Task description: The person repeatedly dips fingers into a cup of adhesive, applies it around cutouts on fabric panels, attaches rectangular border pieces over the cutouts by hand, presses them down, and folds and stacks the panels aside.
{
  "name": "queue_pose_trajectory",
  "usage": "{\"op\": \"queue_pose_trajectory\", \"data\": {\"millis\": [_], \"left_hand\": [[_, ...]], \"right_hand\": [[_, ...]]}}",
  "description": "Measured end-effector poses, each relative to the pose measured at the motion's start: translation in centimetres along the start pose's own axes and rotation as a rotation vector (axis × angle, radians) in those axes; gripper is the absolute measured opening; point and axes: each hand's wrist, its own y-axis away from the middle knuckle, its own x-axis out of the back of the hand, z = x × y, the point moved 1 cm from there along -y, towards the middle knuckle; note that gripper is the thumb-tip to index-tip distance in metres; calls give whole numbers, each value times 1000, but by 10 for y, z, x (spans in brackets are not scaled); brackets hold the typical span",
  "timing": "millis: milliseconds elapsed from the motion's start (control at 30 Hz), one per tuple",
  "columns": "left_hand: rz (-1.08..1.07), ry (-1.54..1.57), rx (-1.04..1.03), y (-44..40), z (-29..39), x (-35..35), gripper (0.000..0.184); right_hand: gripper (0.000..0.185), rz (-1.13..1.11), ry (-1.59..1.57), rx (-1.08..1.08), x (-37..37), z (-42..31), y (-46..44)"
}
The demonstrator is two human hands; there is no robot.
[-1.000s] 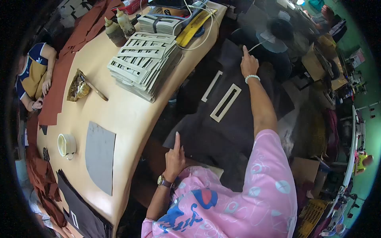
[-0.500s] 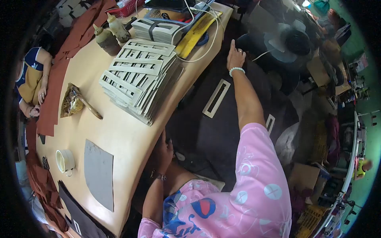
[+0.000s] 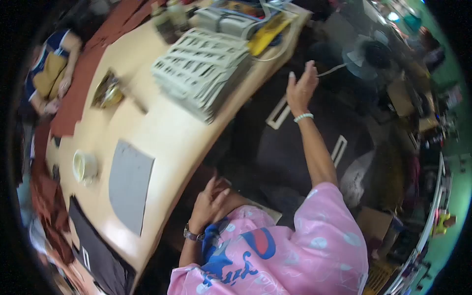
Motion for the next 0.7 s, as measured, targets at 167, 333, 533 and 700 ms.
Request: {"op": "queue_pose_trajectory", "data": {"millis": [167,333,533,700], "left_hand": [[130,-38,-187,56,56,42,70],[660,4,-235,120,71,86,56],[1387,-387,32,230,50,164,36],[1470,-702,304,308,-5,219,36]], "right_hand": [[69,87,-304,240,27,-136,13],[72,-40,-631,420,33,-269,52],[74,-486,-757,342,37,-343,113],[77,-756,-582,327,37,-348,142]]}}
